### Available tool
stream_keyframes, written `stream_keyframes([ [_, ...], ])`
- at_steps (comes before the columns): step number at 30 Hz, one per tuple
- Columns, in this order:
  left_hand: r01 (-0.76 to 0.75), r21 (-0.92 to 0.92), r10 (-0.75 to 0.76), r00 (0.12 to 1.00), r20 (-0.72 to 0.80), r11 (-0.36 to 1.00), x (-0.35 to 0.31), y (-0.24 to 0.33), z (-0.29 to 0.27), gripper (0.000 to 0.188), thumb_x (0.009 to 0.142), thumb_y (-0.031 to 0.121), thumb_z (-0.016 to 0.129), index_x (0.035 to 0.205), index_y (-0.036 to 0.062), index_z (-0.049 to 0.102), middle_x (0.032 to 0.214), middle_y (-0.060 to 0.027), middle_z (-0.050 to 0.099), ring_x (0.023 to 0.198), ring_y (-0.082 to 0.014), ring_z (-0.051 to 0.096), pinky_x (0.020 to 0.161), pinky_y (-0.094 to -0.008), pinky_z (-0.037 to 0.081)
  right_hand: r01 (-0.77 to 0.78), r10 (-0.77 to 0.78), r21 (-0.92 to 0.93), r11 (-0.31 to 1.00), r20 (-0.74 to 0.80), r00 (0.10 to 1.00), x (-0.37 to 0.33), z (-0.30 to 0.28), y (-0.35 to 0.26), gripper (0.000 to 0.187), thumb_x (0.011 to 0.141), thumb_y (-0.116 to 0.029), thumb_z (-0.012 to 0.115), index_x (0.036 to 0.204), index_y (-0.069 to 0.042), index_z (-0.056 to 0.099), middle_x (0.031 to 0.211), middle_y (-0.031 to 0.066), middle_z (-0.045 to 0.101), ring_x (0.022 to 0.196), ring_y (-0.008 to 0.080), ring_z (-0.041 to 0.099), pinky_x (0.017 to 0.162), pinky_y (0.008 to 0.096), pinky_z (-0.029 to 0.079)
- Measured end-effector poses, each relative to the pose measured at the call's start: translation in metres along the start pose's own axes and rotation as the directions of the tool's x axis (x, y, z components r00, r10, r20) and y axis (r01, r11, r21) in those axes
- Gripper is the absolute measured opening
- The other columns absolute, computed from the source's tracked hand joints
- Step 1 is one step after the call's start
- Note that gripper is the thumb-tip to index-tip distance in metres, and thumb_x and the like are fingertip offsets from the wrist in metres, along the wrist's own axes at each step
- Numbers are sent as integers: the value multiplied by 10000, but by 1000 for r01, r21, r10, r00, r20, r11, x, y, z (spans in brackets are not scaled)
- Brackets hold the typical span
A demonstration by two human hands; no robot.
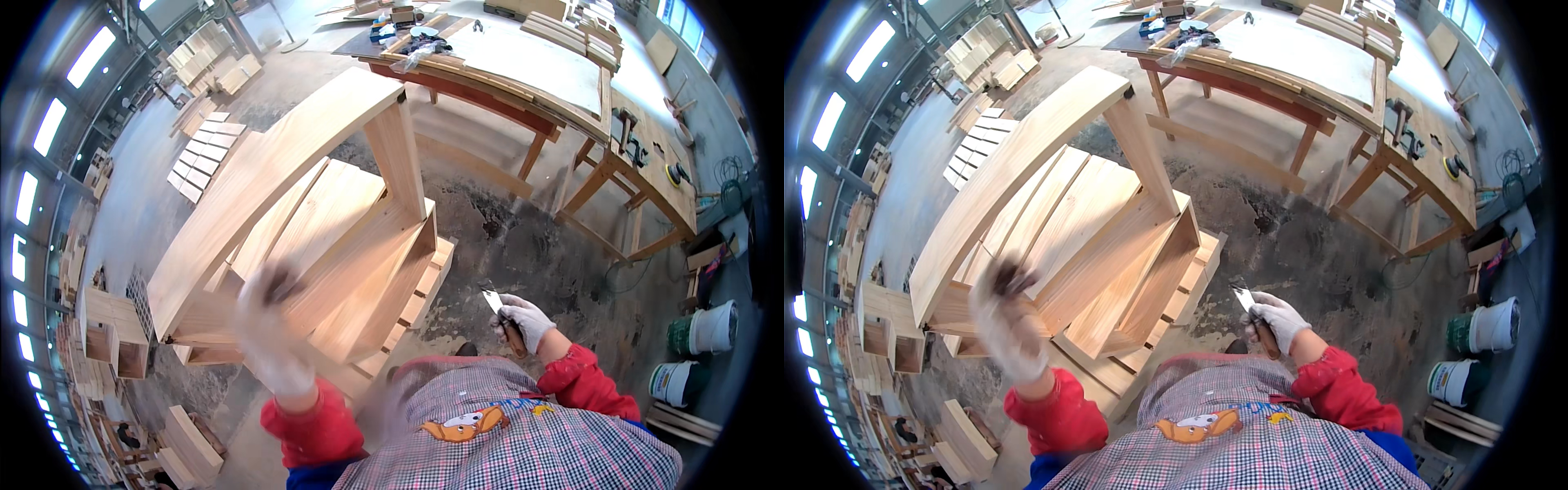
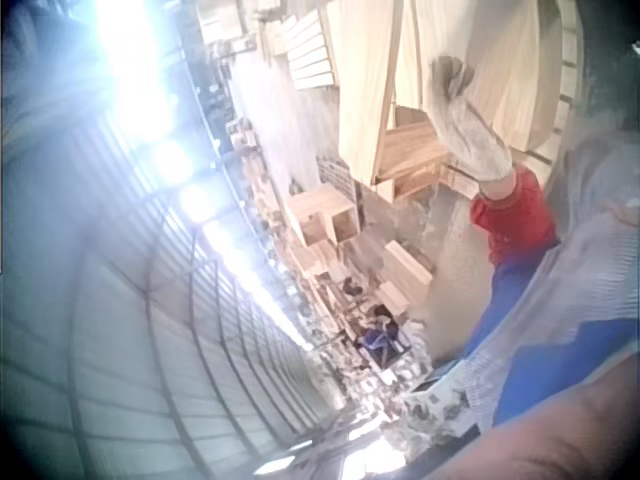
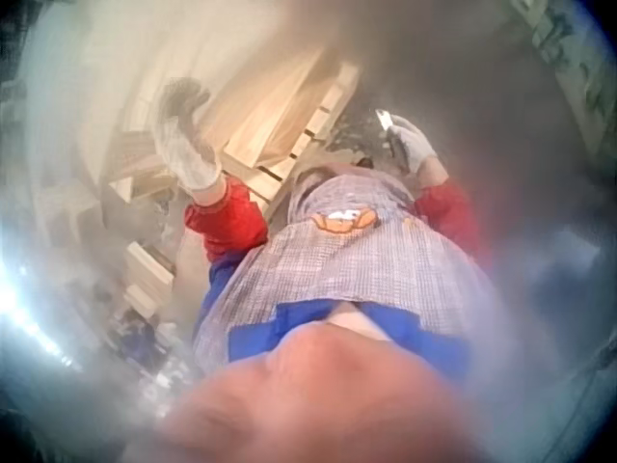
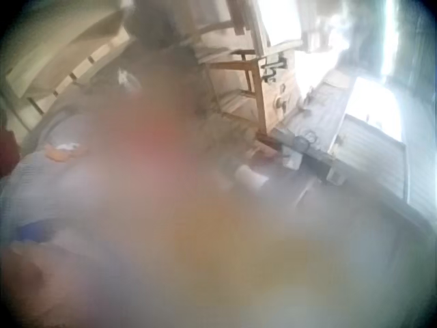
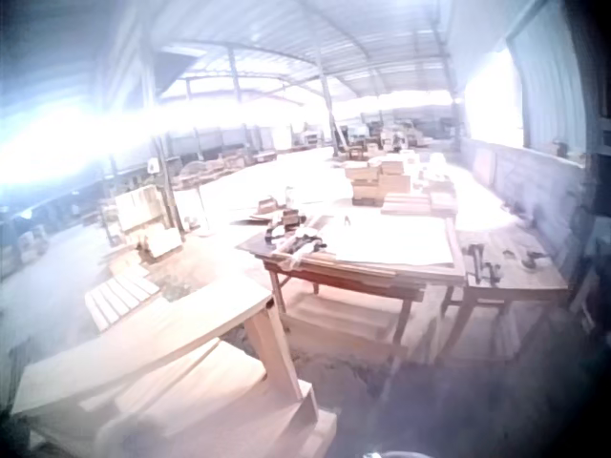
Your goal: The person applies a dark filler material to the joints and crevices of wooden box-like furniture components using a small putty knife, then wipes the excess away with a cloth.
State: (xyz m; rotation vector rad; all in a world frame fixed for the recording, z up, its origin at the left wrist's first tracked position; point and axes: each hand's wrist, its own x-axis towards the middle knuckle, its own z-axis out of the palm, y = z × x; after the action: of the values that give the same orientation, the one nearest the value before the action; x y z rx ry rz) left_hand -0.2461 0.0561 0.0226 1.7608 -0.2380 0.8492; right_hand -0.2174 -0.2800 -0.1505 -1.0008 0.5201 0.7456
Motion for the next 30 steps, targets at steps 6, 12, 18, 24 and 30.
stream_keyframes([
  [6,164,-846,-352,936,-30,508,62,-38,44,595,908,452,490,1295,9,401,1260,-184,478,1173,-317,475,1010,-493,392,56,-32,210,976,-118,993,15,-45,-14,420,910,-40,421,1318,-127,374,868,146,575,617,223,563,509,335,465],
  [12,42,-764,-455,824,-338,644,81,-47,53,360,888,233,563,1138,-21,514,1159,-173,551,1055,-304,557,908,-473,486,31,-33,63,998,26,999,42,-42,-46,467,867,0,459,1311,-126,386,878,114,558,590,195,538,509,325,468],
  [18,174,-696,-502,811,-300,697,72,-40,48,272,844,163,585,1049,-14,572,1089,-146,594,995,-283,583,805,-438,519,237,-225,-146,960,94,970,74,-1,-123,372,861,-42,501,1225,-101,455,838,75,584,531,156,531,456,287,439],
  [24,236,-764,-668,673,-318,601,86,-25,50,306,808,126,550,1089,3,552,1104,-127,594,1026,-275,573,863,-436,490,551,-487,-220,805,287,825,105,76,-164,436,845,-110,590,1251,-86,434,837,36,585,539,99,512,464,258,431],
  [30,180,-731,-648,630,-429,659,75,-43,59,409,828,266,544,1176,54,510,1169,-109,558,1077,-264,539,908,-420,451,531,-328,-280,800,537,777,110,101,-176,351,813,-165,627,1112,-58,478,740,18,550,522,91,507,435,228,403],
])
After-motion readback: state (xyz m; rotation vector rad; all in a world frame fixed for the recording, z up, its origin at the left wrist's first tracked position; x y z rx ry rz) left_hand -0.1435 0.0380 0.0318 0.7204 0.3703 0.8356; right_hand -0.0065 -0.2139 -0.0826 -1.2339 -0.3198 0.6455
